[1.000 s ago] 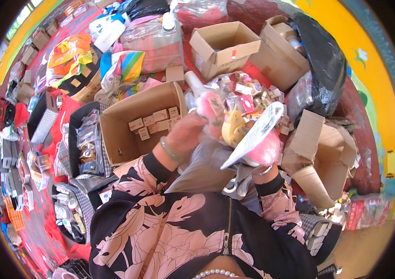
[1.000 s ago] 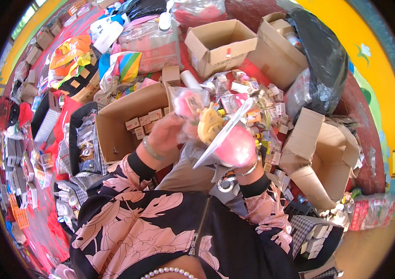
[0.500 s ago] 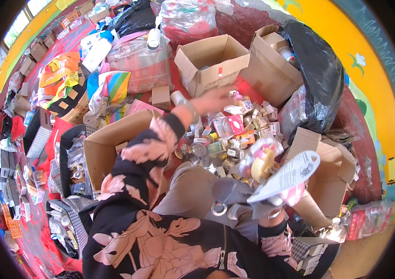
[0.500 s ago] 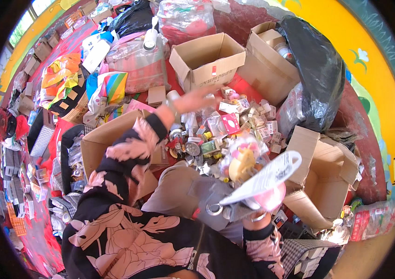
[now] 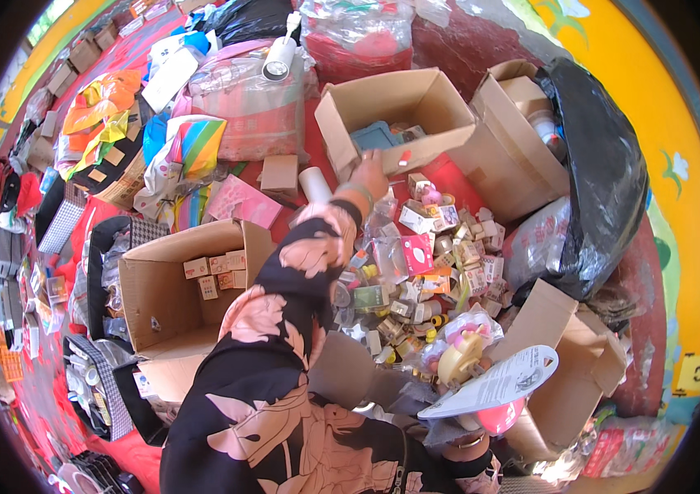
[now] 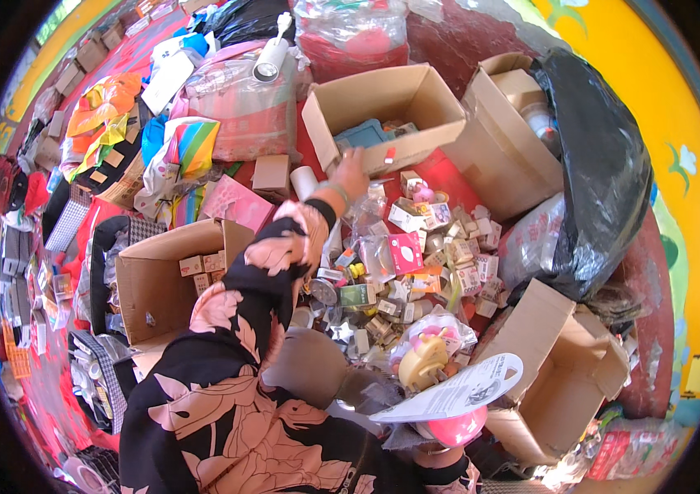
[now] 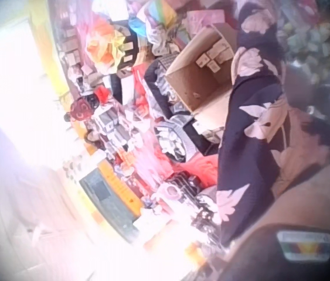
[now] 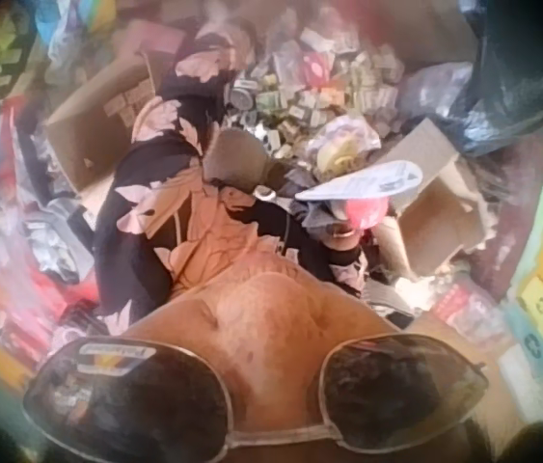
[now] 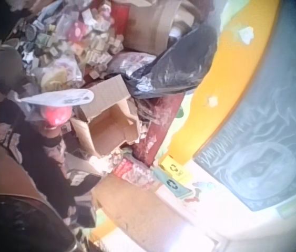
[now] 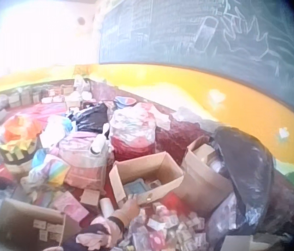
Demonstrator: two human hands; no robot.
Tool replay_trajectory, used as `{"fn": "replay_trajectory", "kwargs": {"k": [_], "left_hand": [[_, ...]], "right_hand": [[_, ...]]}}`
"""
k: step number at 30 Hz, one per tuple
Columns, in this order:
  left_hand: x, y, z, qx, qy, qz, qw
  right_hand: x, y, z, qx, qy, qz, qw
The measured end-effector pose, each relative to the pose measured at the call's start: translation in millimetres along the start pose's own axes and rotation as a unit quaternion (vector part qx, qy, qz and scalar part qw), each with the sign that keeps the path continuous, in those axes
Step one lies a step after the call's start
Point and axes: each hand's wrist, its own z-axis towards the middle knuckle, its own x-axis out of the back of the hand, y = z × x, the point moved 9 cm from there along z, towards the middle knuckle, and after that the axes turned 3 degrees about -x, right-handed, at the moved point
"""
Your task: The person sits on the floor and sorts through various small items, including boxes, plastic-wrapped goods, and bottles, from cardboard boxes. They pick up items, wipe them with a cloth, and place them into different containers or piles.
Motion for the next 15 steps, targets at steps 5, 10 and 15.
{"fn": "replay_trajectory", "kwargs": {"k": [5, 10, 15], "left_hand": [[-38.2, -0.1, -57.2, -0.043, 0.034, -0.094, 0.994], [-50.0, 8.6, -84.2, -0.063, -0.004, -0.087, 0.994], [-52.1, -1.6, -92.8, -0.076, 0.017, -0.082, 0.994]], "right_hand": [[-2.9, -1.6, 14.2, -0.015, -0.006, -0.007, 1.000], [-3.6, 5.8, 14.1, -0.023, -0.001, -0.003, 1.000], [-9.1, 10.8, 7.6, -0.026, -0.006, 0.002, 1.000]]}}
